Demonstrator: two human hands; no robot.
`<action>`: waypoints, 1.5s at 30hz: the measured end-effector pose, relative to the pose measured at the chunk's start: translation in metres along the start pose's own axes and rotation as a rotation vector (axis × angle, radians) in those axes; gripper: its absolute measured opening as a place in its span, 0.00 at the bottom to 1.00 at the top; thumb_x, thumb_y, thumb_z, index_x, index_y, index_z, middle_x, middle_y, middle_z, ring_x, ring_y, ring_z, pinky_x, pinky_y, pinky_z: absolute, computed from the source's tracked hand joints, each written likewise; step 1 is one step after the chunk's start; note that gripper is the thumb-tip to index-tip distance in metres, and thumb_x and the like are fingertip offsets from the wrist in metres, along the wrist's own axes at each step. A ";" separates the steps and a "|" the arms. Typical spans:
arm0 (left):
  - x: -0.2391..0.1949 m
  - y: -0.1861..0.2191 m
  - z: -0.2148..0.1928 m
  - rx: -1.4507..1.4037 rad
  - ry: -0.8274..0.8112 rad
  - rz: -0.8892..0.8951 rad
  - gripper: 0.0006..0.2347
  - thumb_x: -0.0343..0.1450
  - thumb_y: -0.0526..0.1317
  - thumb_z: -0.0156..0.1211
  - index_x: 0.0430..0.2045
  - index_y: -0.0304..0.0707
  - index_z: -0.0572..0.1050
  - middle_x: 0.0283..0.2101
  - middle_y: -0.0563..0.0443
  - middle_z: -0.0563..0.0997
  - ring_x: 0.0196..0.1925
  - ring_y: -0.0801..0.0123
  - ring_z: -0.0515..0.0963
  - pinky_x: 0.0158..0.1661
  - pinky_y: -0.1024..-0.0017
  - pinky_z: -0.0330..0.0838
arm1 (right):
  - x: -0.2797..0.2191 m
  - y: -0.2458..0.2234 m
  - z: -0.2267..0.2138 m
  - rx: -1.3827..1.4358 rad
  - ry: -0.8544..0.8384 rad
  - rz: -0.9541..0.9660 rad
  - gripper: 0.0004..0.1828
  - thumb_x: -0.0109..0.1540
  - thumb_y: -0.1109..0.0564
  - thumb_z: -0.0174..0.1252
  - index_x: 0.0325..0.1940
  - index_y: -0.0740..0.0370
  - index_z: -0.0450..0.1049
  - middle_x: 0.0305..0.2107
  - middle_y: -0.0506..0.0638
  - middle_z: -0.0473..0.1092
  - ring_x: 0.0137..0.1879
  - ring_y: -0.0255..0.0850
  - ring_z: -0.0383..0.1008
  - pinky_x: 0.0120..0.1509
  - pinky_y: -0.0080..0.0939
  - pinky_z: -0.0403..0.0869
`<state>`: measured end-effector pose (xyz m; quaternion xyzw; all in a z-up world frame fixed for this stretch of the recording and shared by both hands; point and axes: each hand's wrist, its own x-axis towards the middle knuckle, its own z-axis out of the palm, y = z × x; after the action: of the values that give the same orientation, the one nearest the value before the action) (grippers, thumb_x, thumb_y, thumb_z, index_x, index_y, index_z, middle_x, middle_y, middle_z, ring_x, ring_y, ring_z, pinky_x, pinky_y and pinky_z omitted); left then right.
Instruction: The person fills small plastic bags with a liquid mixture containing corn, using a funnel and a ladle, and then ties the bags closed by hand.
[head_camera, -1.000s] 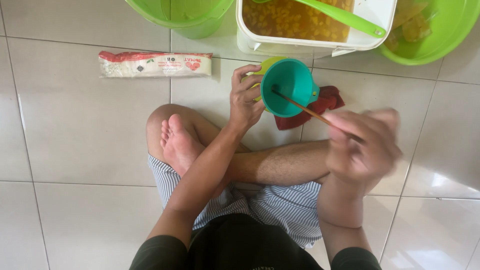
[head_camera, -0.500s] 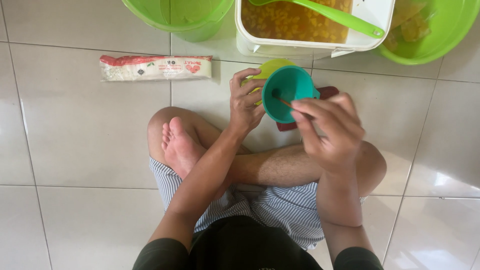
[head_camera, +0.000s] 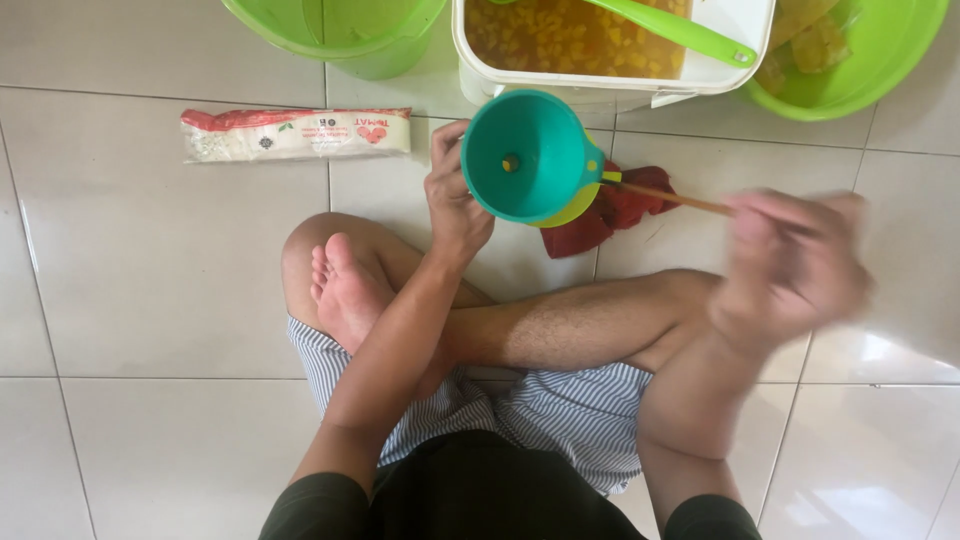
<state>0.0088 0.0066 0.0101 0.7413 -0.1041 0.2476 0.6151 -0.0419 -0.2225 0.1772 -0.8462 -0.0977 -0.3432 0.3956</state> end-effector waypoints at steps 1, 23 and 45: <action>-0.002 -0.006 0.000 0.000 0.002 0.001 0.09 0.75 0.40 0.60 0.25 0.39 0.78 0.41 0.51 0.79 0.53 0.51 0.69 0.52 0.53 0.69 | 0.000 0.007 0.012 0.001 0.000 -0.002 0.09 0.72 0.62 0.61 0.42 0.73 0.77 0.33 0.63 0.77 0.38 0.48 0.69 0.53 0.48 0.67; -0.001 -0.005 -0.003 -0.087 -0.073 -0.034 0.04 0.70 0.40 0.70 0.30 0.42 0.85 0.33 0.54 0.82 0.48 0.58 0.74 0.56 0.57 0.63 | 0.006 0.019 0.035 0.200 -0.660 0.060 0.37 0.58 0.58 0.75 0.68 0.65 0.68 0.39 0.61 0.70 0.34 0.46 0.64 0.36 0.44 0.69; 0.016 0.030 -0.011 -0.037 -0.210 0.006 0.03 0.72 0.40 0.67 0.34 0.47 0.86 0.35 0.59 0.86 0.49 0.65 0.70 0.54 0.74 0.64 | 0.005 0.029 -0.001 0.131 -0.451 0.060 0.05 0.65 0.65 0.70 0.43 0.68 0.80 0.31 0.55 0.69 0.39 0.47 0.63 0.47 0.44 0.64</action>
<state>0.0062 0.0128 0.0452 0.7514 -0.1747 0.1682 0.6136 -0.0261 -0.2433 0.1630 -0.8765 -0.1804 -0.1264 0.4280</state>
